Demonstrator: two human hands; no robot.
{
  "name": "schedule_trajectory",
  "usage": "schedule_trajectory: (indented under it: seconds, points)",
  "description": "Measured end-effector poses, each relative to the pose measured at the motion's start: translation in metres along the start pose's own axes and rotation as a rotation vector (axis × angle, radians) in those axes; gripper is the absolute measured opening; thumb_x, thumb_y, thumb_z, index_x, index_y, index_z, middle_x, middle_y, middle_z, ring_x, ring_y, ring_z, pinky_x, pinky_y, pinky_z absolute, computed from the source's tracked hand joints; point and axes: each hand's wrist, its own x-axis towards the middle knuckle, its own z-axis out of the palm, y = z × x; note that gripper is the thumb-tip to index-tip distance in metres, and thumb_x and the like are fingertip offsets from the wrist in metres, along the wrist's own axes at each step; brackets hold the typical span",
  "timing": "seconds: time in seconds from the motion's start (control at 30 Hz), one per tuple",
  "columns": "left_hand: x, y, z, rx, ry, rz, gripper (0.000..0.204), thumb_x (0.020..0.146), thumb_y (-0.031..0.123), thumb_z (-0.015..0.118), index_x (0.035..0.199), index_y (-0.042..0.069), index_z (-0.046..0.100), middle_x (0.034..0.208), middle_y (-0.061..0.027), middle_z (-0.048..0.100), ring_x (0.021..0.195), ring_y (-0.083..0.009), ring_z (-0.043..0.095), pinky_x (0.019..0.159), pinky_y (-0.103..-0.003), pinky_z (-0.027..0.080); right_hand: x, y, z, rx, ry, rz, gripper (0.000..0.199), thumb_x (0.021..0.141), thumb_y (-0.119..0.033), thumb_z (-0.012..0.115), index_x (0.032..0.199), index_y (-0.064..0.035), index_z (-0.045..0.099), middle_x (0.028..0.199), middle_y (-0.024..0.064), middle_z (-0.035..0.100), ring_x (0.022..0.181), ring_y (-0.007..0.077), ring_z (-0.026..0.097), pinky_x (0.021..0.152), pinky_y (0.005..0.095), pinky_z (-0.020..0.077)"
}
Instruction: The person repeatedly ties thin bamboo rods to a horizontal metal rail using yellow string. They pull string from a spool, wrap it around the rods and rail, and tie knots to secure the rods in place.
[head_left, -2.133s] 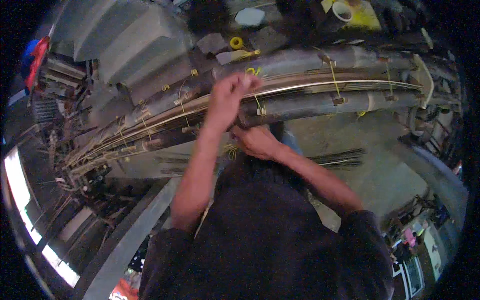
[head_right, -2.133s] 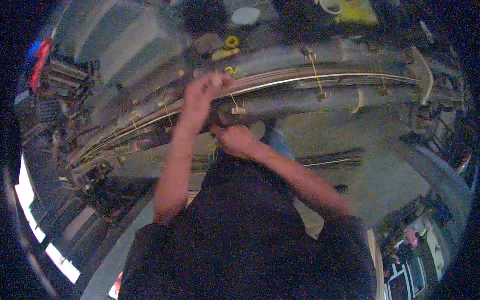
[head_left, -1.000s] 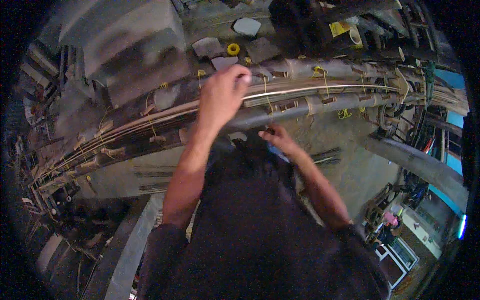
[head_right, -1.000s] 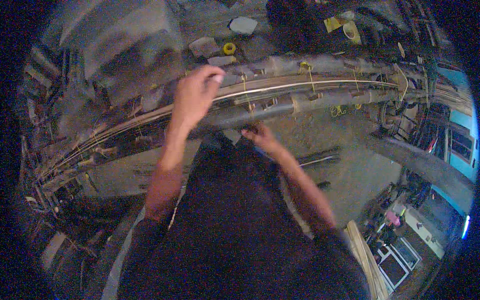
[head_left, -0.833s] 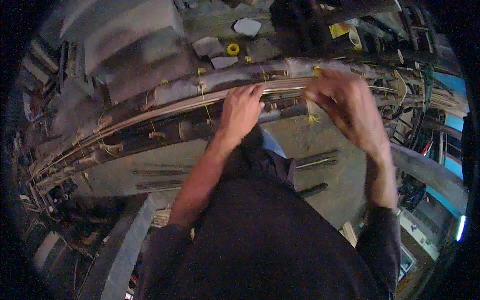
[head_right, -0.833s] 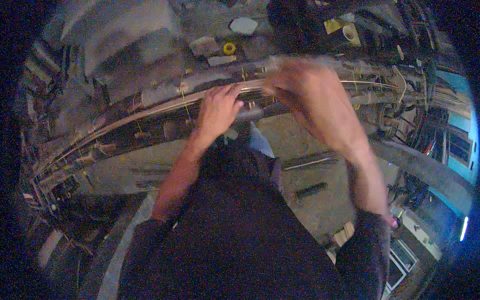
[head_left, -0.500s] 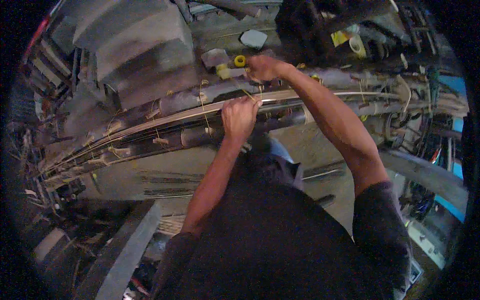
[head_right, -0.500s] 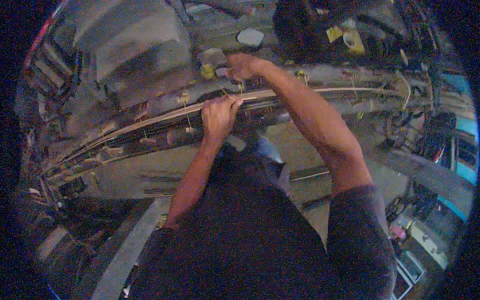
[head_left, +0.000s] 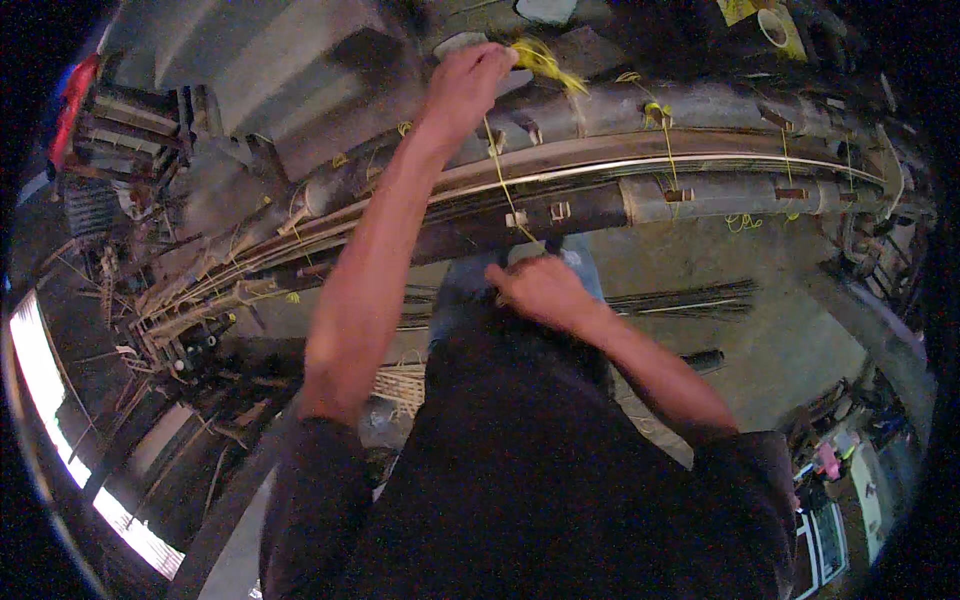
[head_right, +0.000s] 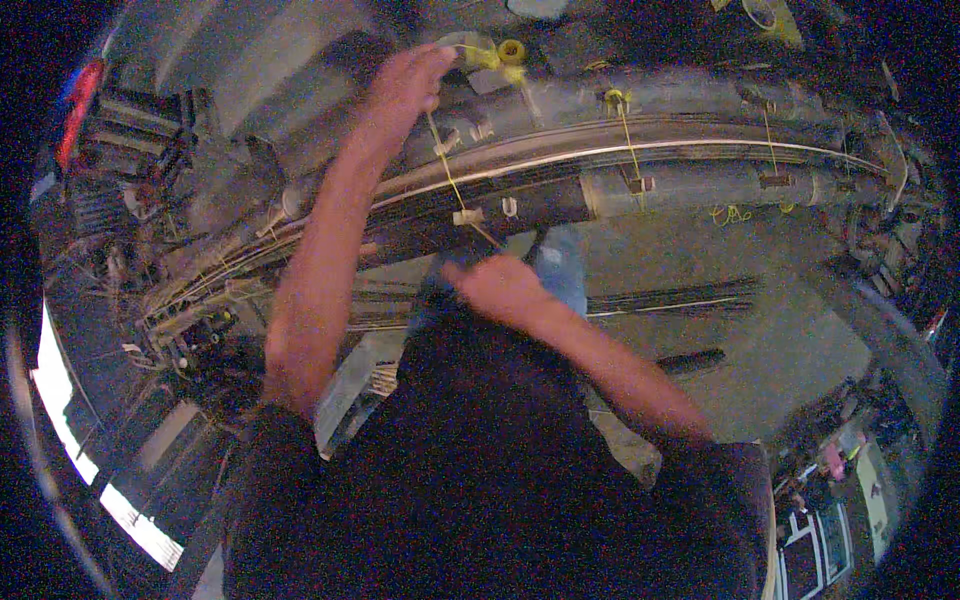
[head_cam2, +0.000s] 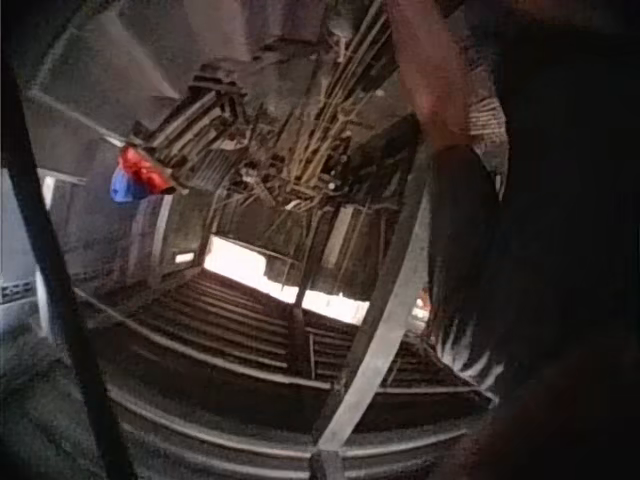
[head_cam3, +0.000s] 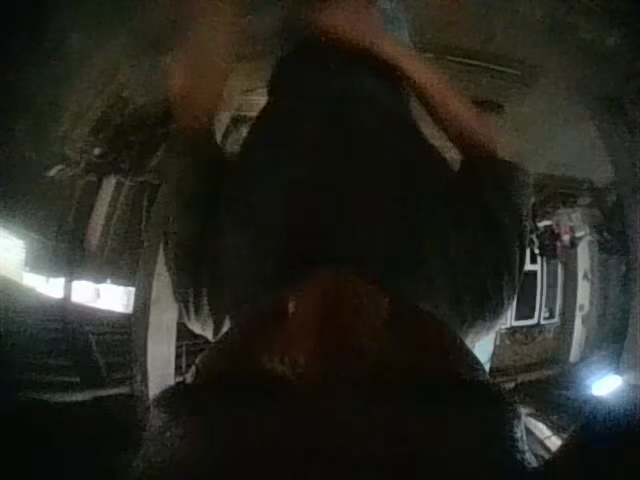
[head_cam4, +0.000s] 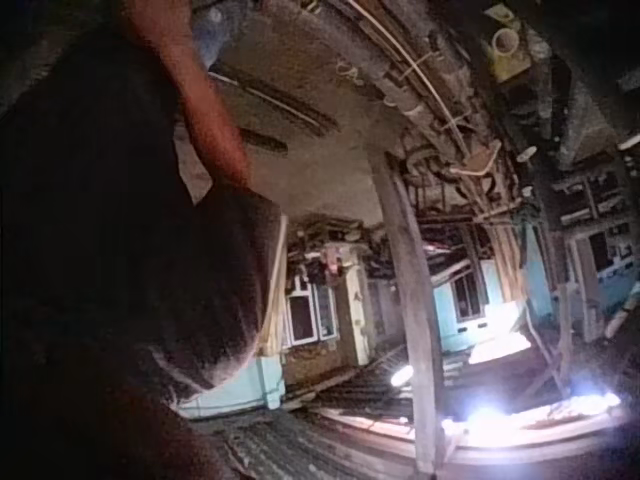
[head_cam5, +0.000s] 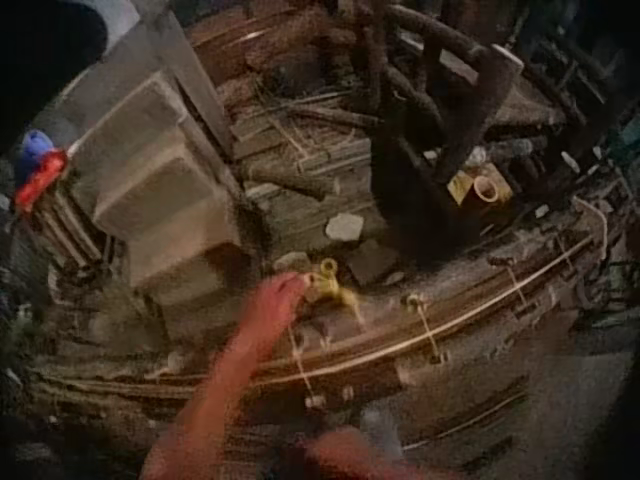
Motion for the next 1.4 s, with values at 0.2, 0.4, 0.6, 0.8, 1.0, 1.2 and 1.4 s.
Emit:
schedule_trajectory:
  seconds: [0.2, 0.4, 0.6, 0.8, 1.0, 1.2, 1.4]
  points:
    - [0.049, -0.078, -0.032, 0.299, -0.169, 0.002, 0.032, 0.090, 0.036, 0.054, 0.095, 0.007, 0.066, 0.079, -0.0106, 0.066, 0.074, -0.0211, 0.063, 0.068, -0.035, 0.048, -0.021, -0.026, -0.015, -0.079, 0.191, -0.193, 0.053, 0.078, -0.016, 0.064, 0.129, -0.0142, 0.051, 0.109, 0.0181, 0.059, 0.091, 0.0302, 0.062, 0.071, 0.0387, 0.0535]
    - [-0.017, -0.071, -0.178, 0.390, 0.014, 0.338, 0.033, 0.092, 0.035, 0.055, 0.108, 0.009, 0.065, 0.097, -0.0159, 0.069, 0.091, -0.0315, 0.067, 0.079, -0.038, 0.051, 0.028, -0.081, 0.068, 1.690, 0.243, 0.329, 0.057, 0.086, -0.021, 0.066, 0.137, -0.0075, 0.045, 0.120, 0.0142, 0.056, 0.099, 0.0214, 0.060, 0.088, 0.0333, 0.0482]
    - [-0.144, -0.088, -0.174, 0.393, -0.132, 0.250, 0.028, 0.095, 0.028, 0.051, 0.109, 0.007, 0.065, 0.109, -0.0151, 0.067, 0.103, -0.0330, 0.063, 0.088, -0.041, 0.049, 0.038, -0.175, -0.085, 0.236, 0.421, 0.221, 0.016, 0.082, 0.002, 0.059, 0.094, -0.0022, 0.068, 0.104, 0.0127, 0.068, 0.101, 0.0233, 0.064, 0.092, 0.0370, 0.0470]
    - [-0.153, -0.122, -0.127, 0.662, 0.074, 0.331, 0.030, 0.091, 0.034, 0.056, 0.104, 0.010, 0.068, 0.097, -0.0143, 0.068, 0.084, -0.0340, 0.065, 0.071, -0.045, 0.052, 0.214, -0.215, -0.157, -0.371, 0.253, -0.370, 0.019, 0.079, -0.008, 0.061, 0.095, 0.0020, 0.059, 0.082, 0.0186, 0.054, 0.081, 0.0404, 0.056, 0.074, 0.0466, 0.0459]
    - [-0.150, -0.136, -0.128, 0.693, 0.181, 0.419, 0.020, 0.090, 0.031, 0.059, 0.093, 0.014, 0.069, 0.079, -0.0111, 0.068, 0.075, -0.0289, 0.067, 0.065, -0.043, 0.052, 0.314, 0.031, -0.103, -0.273, 0.000, 0.346, 0.039, 0.084, -0.040, 0.060, 0.103, -0.0070, 0.067, 0.096, 0.0147, 0.068, 0.088, 0.0291, 0.064, 0.078, 0.0442, 0.0499]
    - [-0.151, -0.130, -0.127, 0.575, 0.247, 0.464, 0.021, 0.088, 0.033, 0.062, 0.090, 0.012, 0.066, 0.078, -0.0104, 0.068, 0.070, -0.0278, 0.067, 0.061, -0.041, 0.052, 0.308, 0.055, -0.083, 0.062, 0.264, 0.554, 0.032, 0.079, -0.040, 0.064, 0.077, -0.0088, 0.073, 0.073, 0.0037, 0.070, 0.054, 0.0161, 0.061, 0.056, 0.0333, 0.0511]
    - [-0.152, -0.124, -0.131, 0.630, 0.231, 0.423, 0.018, 0.084, 0.028, 0.063, 0.080, 0.011, 0.065, 0.074, -0.0096, 0.067, 0.066, -0.0285, 0.066, 0.060, -0.040, 0.051, 0.311, 0.037, -0.097, -0.077, 0.298, 0.376, 0.022, 0.081, -0.031, 0.063, 0.077, -0.0118, 0.073, 0.067, 0.0037, 0.066, 0.052, 0.0128, 0.057, 0.052, 0.0337, 0.0495]
